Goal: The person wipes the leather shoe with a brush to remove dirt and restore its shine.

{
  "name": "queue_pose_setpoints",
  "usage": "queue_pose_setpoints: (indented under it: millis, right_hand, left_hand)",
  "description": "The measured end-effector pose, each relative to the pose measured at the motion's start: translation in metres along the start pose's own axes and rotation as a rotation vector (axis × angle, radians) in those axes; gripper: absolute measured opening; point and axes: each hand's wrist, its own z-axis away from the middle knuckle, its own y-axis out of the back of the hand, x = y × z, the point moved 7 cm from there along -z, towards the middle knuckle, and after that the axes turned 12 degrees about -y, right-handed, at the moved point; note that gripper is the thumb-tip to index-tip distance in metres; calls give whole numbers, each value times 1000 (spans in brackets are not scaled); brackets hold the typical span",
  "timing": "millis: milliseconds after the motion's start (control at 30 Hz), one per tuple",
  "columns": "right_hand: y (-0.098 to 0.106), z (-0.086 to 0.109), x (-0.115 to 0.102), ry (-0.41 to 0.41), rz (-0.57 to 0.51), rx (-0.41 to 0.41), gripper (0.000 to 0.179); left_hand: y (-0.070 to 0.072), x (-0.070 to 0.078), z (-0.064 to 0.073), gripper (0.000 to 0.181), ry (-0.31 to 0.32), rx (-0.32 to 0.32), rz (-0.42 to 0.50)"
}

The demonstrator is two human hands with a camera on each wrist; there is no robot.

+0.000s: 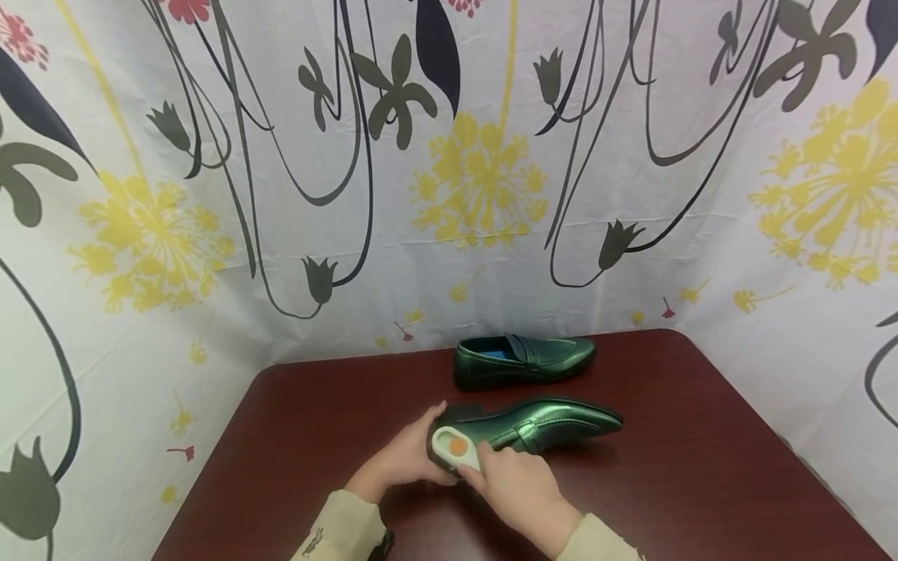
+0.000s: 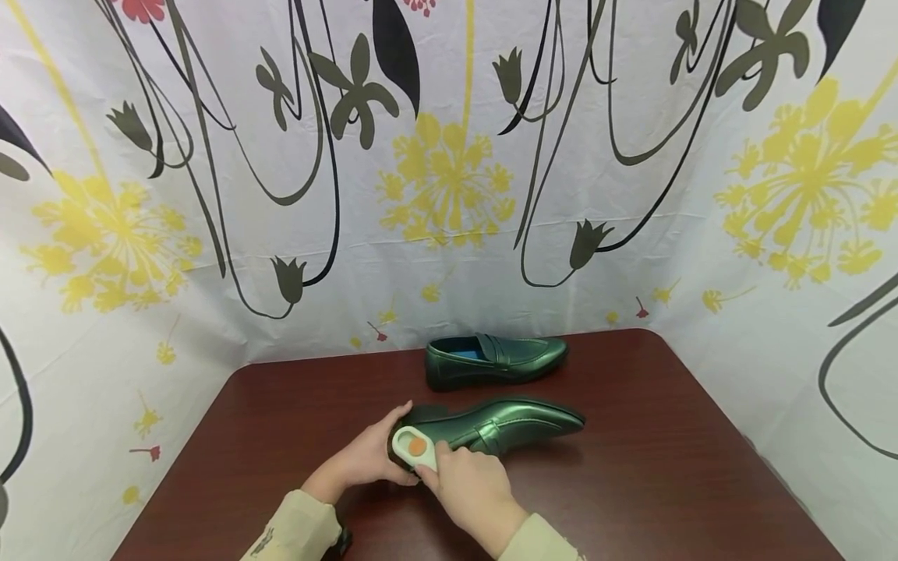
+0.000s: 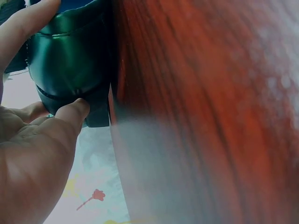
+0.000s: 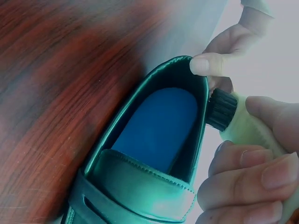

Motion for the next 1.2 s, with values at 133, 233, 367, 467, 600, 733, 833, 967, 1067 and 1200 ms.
queue_pose_setpoints:
  millis: [133,233,367,467,600,733,833,967,1067,1200]
  right_hand:
    - [1,-1,3,-17,-6,-13,40]
    - [2,0,5,-24,-2,-10,41]
    - [4,0,9,-32,10,1,40]
    - [6,-1,13,-47,2,-18,40]
    - [7,-4,18,-88,-24,-80,41]
    - [10,-5,24,-119,-30,-108,41]
    - [13,-6,29,-132,-22,-95,40]
    - [17,-5,35,-135,-5,-53,40]
    - [22,-4,38,-134,-1,-29,40]
    - [26,-5,45,-151,-6,-27,39]
  left_hand:
    - [0,1,1,124,0,-7,-7]
    - [0,2,1,123,1,-14,-8]
    - [-1,3,1,122,-6,-16,36]
    - [-2,2,0,121,-10,-15,77]
    - [-2,2,0,120,-10,-14,106]
    - [-3,2,1,120,4,-17,132]
    - [-3,1,1,121,11,-20,137]
    - [-4,1,1,121,10,-26,130]
    - [-4,1,2,121,14,-27,132]
    - [-4,2,1,121,18,-22,135]
